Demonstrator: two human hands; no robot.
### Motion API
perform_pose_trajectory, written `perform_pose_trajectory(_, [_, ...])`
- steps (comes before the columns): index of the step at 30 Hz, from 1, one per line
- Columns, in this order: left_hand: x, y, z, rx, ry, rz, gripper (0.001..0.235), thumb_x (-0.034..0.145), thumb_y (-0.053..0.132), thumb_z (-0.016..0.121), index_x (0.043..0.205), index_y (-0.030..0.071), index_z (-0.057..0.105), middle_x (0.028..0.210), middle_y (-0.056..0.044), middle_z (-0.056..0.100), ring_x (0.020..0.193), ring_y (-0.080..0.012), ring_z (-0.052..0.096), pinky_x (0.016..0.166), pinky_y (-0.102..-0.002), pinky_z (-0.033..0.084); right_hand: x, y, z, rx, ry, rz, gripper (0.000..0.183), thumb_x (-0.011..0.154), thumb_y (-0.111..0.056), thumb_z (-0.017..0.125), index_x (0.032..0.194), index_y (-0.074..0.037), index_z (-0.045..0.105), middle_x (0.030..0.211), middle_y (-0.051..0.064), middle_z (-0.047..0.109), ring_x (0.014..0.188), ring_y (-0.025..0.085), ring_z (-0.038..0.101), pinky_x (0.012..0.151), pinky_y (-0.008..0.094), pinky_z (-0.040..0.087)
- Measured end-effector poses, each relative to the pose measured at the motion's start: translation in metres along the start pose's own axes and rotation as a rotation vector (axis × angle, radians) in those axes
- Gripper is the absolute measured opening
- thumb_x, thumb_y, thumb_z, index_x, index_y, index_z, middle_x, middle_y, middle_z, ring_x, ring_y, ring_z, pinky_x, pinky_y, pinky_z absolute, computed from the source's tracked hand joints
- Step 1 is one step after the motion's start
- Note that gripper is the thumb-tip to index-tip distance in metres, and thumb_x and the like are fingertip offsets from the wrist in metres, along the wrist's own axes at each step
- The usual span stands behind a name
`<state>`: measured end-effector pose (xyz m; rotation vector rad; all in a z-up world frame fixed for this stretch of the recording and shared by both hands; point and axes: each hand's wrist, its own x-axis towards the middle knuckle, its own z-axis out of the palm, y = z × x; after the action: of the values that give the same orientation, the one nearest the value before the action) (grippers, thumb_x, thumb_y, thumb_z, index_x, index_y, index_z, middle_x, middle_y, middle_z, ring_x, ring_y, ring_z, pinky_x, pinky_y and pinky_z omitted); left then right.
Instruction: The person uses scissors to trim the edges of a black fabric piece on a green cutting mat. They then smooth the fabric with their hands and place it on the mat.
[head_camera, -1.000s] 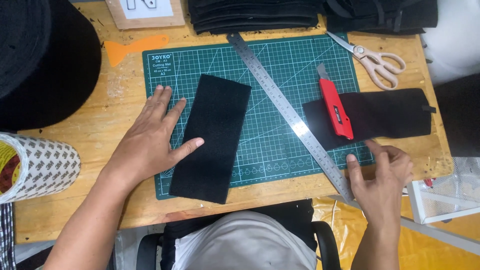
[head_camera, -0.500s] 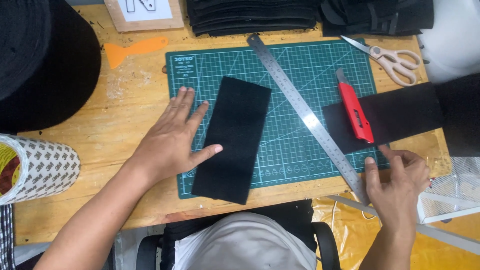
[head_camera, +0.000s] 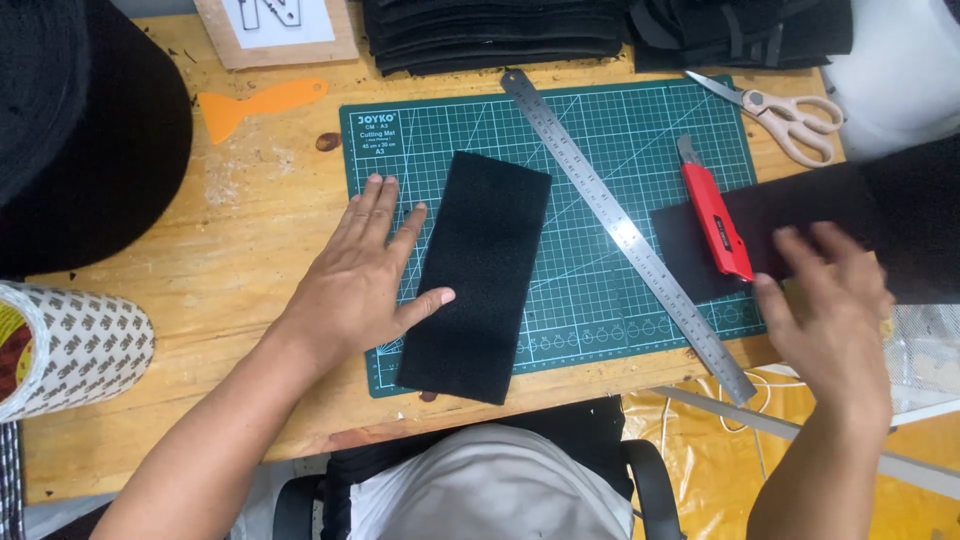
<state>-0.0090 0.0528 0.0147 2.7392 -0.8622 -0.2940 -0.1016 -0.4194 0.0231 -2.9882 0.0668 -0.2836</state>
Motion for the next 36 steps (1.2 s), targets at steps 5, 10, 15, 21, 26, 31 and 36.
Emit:
perform_pose_trajectory(5, [0.000, -0.004, 0.006, 0.013, 0.012, -0.007, 0.097, 0.099, 0.074, 0.043, 0.160, 0.002, 0.022, 0.166, -0.032, 0.003, 0.156, -0.0403, -0.005, 0.123, -0.050, 0.002, 0.010, -0.013, 0.015, -0.087, 0.016, -0.165, 0.044, 0.100, -0.035, 0.067, 0.140, -0.017, 0.072, 0.144, 0.013, 0.065, 0.127, 0.039, 0.055, 0.100, 0.054, 0.039])
perform_pose_trajectory(10, [0.001, -0.004, 0.003, 0.017, -0.002, -0.007, 0.097, 0.099, 0.073, 0.045, 0.160, 0.002, 0.022, 0.166, -0.033, 0.002, 0.156, -0.0412, -0.005, 0.123, -0.050, 0.003, 0.032, -0.028, 0.002, -0.085, -0.117, -0.156, 0.044, 0.102, -0.035, 0.057, 0.142, -0.021, 0.069, 0.142, 0.008, 0.064, 0.116, 0.037, 0.053, 0.091, 0.052, 0.044])
perform_pose_trajectory(15, [0.002, -0.004, 0.005, 0.035, -0.007, -0.019, 0.097, 0.098, 0.073, 0.047, 0.160, 0.003, 0.022, 0.166, -0.032, 0.003, 0.156, -0.0409, -0.005, 0.123, -0.050, 0.002, 0.107, 0.028, 0.032, -0.093, 0.188, -0.198, 0.029, 0.113, -0.013, 0.067, 0.139, -0.001, 0.073, 0.123, 0.026, 0.069, 0.114, 0.047, 0.061, 0.094, 0.055, 0.048])
perform_pose_trajectory(21, [0.002, -0.008, 0.009, 0.043, 0.031, -0.010, 0.095, 0.098, 0.073, 0.046, 0.160, 0.004, 0.025, 0.167, -0.030, 0.008, 0.156, -0.0407, -0.001, 0.124, -0.050, 0.004, 0.190, 0.076, 0.068, -0.035, -0.028, -0.251, 0.053, 0.106, -0.029, 0.062, 0.150, 0.001, 0.066, 0.143, 0.031, 0.061, 0.132, 0.048, 0.049, 0.098, 0.056, 0.029])
perform_pose_trajectory(26, [0.000, -0.007, 0.006, 0.034, 0.018, -0.015, 0.094, 0.098, 0.072, 0.046, 0.160, 0.005, 0.024, 0.167, -0.030, 0.008, 0.156, -0.0410, -0.001, 0.124, -0.050, 0.005, 0.191, 0.102, 0.077, -0.171, 0.042, -0.336, 0.034, 0.108, -0.018, 0.066, 0.137, -0.002, 0.073, 0.128, 0.027, 0.065, 0.123, 0.046, 0.055, 0.102, 0.053, 0.036])
perform_pose_trajectory(31, [0.001, -0.005, 0.007, 0.052, 0.043, -0.006, 0.093, 0.100, 0.072, 0.043, 0.160, 0.004, 0.026, 0.166, -0.031, 0.009, 0.156, -0.0412, 0.001, 0.124, -0.050, 0.005, 0.181, 0.086, 0.062, -0.047, 0.161, -0.498, 0.037, 0.104, -0.001, 0.075, 0.141, 0.004, 0.071, 0.130, 0.027, 0.063, 0.122, 0.047, 0.057, 0.106, 0.053, 0.047])
perform_pose_trajectory(36, [0.001, -0.004, 0.007, 0.049, 0.036, -0.020, 0.093, 0.100, 0.073, 0.042, 0.160, 0.004, 0.025, 0.166, -0.031, 0.009, 0.156, -0.0407, 0.001, 0.124, -0.050, 0.006, 0.189, 0.034, 0.052, 0.029, 0.109, -0.693, 0.041, 0.099, 0.002, 0.079, 0.139, 0.004, 0.072, 0.136, 0.025, 0.068, 0.125, 0.043, 0.061, 0.109, 0.053, 0.045])
